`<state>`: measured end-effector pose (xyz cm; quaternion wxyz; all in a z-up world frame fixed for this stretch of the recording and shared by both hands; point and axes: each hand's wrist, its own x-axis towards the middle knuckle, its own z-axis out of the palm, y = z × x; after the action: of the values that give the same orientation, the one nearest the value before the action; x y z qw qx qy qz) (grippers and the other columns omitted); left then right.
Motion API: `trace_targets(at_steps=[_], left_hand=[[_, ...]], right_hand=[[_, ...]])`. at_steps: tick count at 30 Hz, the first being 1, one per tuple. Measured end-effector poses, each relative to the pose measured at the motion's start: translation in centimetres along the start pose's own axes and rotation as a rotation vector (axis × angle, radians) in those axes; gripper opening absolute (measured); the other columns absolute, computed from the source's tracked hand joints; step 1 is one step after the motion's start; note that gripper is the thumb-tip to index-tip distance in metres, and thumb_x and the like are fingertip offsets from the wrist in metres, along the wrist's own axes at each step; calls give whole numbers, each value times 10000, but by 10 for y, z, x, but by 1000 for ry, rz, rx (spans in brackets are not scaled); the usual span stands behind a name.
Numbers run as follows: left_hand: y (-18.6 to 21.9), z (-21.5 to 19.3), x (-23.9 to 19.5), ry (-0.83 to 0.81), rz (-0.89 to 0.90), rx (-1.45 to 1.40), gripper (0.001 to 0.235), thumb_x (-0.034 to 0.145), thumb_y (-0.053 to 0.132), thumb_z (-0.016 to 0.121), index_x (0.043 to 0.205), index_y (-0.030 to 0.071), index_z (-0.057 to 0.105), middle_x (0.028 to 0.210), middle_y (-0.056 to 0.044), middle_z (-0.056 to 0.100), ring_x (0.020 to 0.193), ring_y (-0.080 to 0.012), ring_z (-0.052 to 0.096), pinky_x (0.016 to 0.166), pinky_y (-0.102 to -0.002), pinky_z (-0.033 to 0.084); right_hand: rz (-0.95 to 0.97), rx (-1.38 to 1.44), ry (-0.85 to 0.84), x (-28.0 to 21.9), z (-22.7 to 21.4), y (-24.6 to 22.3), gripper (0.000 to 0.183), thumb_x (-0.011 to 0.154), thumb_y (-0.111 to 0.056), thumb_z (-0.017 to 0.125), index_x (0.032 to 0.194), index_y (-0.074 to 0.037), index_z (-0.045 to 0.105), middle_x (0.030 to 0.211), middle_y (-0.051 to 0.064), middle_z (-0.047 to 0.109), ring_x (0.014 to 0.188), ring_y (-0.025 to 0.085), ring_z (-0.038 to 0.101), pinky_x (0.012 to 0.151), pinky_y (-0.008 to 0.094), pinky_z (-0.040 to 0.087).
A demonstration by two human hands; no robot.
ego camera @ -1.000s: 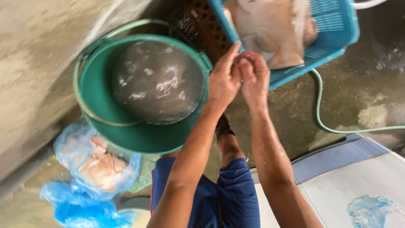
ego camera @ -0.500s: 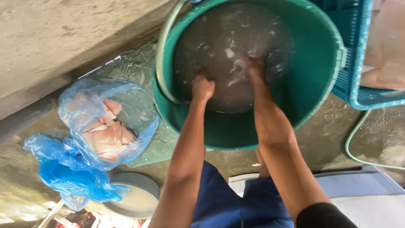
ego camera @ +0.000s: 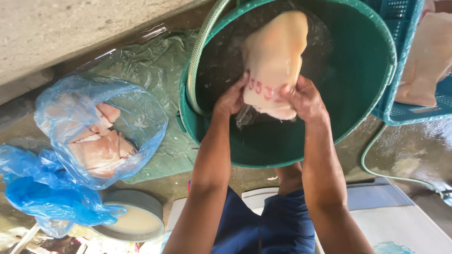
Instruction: The person washes large, flat pieces of raw meat by hand in a green bucket filled with water. They repeatedly submerge, agitate, and rinse the meat, then transfer the cleaned pieces into a blue plastic basket. The person also handles a blue plastic bag containing additional meat.
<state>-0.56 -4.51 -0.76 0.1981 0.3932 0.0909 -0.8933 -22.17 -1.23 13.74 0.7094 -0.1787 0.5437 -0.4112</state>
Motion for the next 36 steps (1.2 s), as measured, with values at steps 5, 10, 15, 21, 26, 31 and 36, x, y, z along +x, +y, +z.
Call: trace_targets(at_steps=[5, 10, 15, 21, 26, 31, 36], left_hand=[[-10, -37, 24, 371, 521, 215, 471, 840, 172, 831, 1235, 74, 595, 1136, -99, 704, 1023, -243, 687, 884, -416, 580], [-20, -65, 8, 832, 782, 1059, 297, 917, 209, 778, 1168, 81, 683, 1074, -113, 799, 1006, -258, 789, 922, -401, 613], [2, 1, -40, 901, 88, 1526, 991, 863, 373, 820, 1616, 100, 236, 1390, -274, 514, 1234, -456, 584, 1014, -495, 507], [5, 14, -12, 562, 313, 1942, 1401, 559, 575, 1046, 1535, 51, 188, 1586, -256, 212, 1445, -499, 330, 1119, -574, 312], [-8, -37, 16, 219, 90, 1044, 1047, 561, 397, 963, 1416, 3, 506, 1369, -201, 648, 1246, -290, 618, 1045, -372, 492], [5, -17, -8, 549, 116, 1321, 690, 760, 419, 905, 1206, -47, 661, 1117, -191, 724, 1015, -254, 730, 897, -376, 566], [-3, 30, -39, 420, 470, 1177, 419, 769, 254, 785, 1102, 6, 733, 1024, -131, 792, 949, -212, 752, 869, -359, 566]], right_hand=[[13, -248, 377, 55, -47, 36, 349, 1038, -277, 673, 1256, -6, 698, 1037, 55, 714, 884, 119, 619, 774, 289, 494], [305, -898, 288, 94, -82, 99, 463, 786, -188, 744, 1199, -25, 612, 1061, 162, 692, 962, 284, 684, 834, 414, 570], [342, -1476, 96, 97, -106, 149, 358, 818, -102, 645, 1165, -56, 718, 1202, 239, 691, 1152, 406, 655, 975, 483, 511], [-53, -1185, -164, 87, -120, 107, 307, 864, -225, 745, 1103, -34, 722, 1033, 189, 719, 899, 347, 679, 770, 464, 535], [231, -634, -311, 83, -93, 70, 219, 925, -180, 636, 1063, -35, 724, 774, 58, 630, 686, 129, 573, 590, 338, 477], [-11, -590, 91, 109, -86, 100, 392, 923, -268, 704, 1233, -31, 664, 1018, 155, 671, 872, 273, 621, 724, 405, 505], [314, -1238, 382, 149, -128, 149, 385, 918, -263, 694, 1234, -46, 667, 1024, 156, 676, 879, 280, 627, 733, 410, 509]])
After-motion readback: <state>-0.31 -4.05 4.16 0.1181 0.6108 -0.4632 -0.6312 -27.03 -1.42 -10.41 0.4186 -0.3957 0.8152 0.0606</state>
